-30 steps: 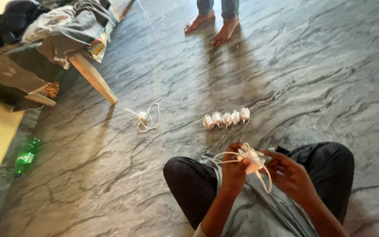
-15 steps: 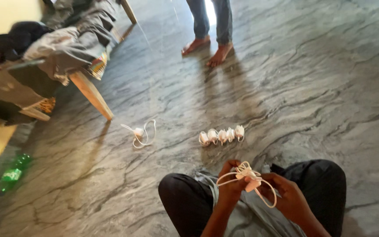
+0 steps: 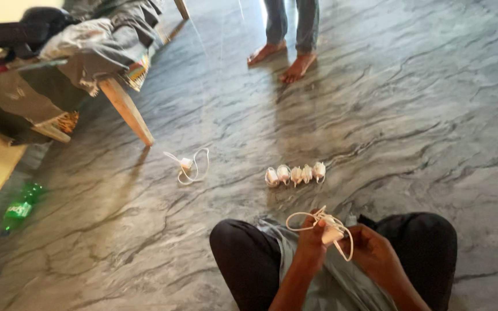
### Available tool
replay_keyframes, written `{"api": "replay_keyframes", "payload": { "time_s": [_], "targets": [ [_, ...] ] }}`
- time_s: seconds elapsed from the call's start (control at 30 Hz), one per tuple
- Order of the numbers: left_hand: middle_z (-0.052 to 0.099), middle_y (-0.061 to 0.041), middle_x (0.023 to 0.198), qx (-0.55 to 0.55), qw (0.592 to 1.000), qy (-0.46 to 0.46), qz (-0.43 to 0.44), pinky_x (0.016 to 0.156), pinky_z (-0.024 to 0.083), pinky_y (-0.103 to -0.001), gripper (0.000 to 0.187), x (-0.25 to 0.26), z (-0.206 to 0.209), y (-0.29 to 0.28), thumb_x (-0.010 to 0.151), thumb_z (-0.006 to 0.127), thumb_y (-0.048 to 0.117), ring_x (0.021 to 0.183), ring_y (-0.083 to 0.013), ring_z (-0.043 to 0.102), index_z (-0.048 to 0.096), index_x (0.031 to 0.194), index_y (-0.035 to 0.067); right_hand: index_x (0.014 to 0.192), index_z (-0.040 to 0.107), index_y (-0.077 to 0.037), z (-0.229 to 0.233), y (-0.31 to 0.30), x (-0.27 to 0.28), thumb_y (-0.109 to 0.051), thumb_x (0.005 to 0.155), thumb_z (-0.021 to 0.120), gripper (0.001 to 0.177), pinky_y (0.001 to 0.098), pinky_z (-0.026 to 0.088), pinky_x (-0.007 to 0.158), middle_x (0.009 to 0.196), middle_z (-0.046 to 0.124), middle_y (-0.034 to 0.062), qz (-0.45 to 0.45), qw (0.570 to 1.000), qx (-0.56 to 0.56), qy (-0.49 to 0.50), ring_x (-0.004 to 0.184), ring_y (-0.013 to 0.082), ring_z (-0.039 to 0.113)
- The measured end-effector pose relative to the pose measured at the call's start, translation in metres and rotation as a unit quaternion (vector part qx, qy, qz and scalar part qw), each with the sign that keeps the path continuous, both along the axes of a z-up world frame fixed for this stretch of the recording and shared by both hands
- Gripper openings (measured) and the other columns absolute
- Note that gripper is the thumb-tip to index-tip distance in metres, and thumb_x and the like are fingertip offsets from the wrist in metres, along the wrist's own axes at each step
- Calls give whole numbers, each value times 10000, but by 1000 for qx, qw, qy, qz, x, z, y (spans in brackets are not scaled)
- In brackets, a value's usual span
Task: The person winds a long white cable around several white power adapters one by one while sitting on the floor.
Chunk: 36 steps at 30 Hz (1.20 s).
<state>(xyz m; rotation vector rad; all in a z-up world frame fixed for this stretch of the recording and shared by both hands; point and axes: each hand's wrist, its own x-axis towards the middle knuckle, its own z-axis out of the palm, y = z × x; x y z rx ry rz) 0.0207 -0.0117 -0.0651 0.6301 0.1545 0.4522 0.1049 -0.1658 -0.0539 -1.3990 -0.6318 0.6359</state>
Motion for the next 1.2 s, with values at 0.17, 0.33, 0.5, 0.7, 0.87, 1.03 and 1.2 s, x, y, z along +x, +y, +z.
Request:
{"api": "replay_keyframes", "payload": {
  "time_s": [0.17,0.33,0.5,0.7,0.87,1.03,1.2],
  "targets": [
    [697,-107,1195,-38,998,-46,-15,959,609,-406,475,-6,55,-6,855,817,335,1171,-279,720,545,1161,94,1090,680,38,8,8,-5,9,894,698,199,238,515,766,953,719,39,-11,999,46,21,873,98,662],
    [675,-146,1122,-9,997,-81,11,889,595,-414,427,-2,49,-9,949,814,315,1057,-307,701,516,1128,67,1137,666,-7,28,12,-9,-16,869,689,269,243,539,772,978,758,53,-53,998,0,33,878,97,693],
    [670,-123,1105,17,997,-71,28,872,600,-400,448,1,55,-12,918,828,312,1023,-279,699,480,1094,91,1088,702,26,43,9,-8,-33,868,745,232,260,543,752,934,777,81,-81,990,-86,-74,849,110,689],
    [677,-144,1090,99,992,-48,63,851,605,-390,473,-1,65,-3,931,800,353,1011,-292,710,472,1115,65,1210,683,-12,56,12,-10,-49,859,699,353,272,549,804,1017,770,69,-35,997,2,75,915,119,703],
    [683,-194,1141,108,990,-67,53,936,616,-454,483,-2,83,1,935,807,316,1103,-347,717,441,1111,56,1246,669,6,68,12,-18,-34,844,772,417,284,549,842,1048,749,103,-41,998,-31,-21,972,141,692],
    [676,-219,1241,111,990,-54,67,1006,595,-462,524,4,104,-7,898,799,332,1196,-340,696,449,1177,59,1340,546,-12,76,18,-14,-10,780,792,612,316,601,872,1150,729,96,-85,994,28,-67,1033,165,730],
    [676,-224,1353,140,982,-54,116,947,587,-365,557,11,102,-18,934,775,411,1093,-244,686,430,1197,62,1357,573,-4,78,20,-10,30,762,782,631,324,591,876,1214,732,124,-85,993,62,-44,1090,174,710]
  ]
}}
